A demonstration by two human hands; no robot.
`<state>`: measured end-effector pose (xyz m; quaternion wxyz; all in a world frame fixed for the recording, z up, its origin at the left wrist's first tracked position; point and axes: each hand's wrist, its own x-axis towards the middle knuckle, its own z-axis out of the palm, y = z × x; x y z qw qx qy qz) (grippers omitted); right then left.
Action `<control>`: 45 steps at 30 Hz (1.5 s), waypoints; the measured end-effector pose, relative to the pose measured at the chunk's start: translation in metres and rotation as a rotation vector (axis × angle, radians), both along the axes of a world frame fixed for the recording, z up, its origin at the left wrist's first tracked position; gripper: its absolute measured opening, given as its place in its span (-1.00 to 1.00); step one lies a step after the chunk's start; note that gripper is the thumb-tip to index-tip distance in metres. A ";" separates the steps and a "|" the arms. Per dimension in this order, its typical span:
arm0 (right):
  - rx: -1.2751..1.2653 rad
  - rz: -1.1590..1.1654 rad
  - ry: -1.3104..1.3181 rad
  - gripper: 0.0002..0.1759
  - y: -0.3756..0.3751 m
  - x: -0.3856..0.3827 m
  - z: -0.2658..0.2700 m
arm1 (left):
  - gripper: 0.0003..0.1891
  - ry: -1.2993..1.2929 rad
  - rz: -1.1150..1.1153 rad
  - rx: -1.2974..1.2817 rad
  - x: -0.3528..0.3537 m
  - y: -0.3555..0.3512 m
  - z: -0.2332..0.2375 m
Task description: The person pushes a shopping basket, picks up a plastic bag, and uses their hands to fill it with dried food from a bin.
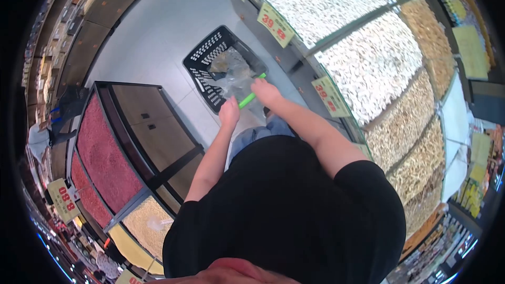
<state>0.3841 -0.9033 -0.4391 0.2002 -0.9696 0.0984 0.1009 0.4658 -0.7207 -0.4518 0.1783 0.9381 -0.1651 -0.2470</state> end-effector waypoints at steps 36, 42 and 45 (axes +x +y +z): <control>0.034 -0.108 0.065 -0.75 0.172 -0.641 -0.003 | -0.42 -0.071 -0.165 -0.069 -0.626 0.171 -0.019; -0.028 -0.096 0.066 -0.77 0.187 -0.719 0.002 | -0.44 -0.088 -0.106 -0.119 -0.709 0.183 0.007; -0.018 -0.115 0.082 -0.78 0.198 -0.748 0.011 | -0.42 -0.131 -0.137 -0.166 -0.735 0.193 0.004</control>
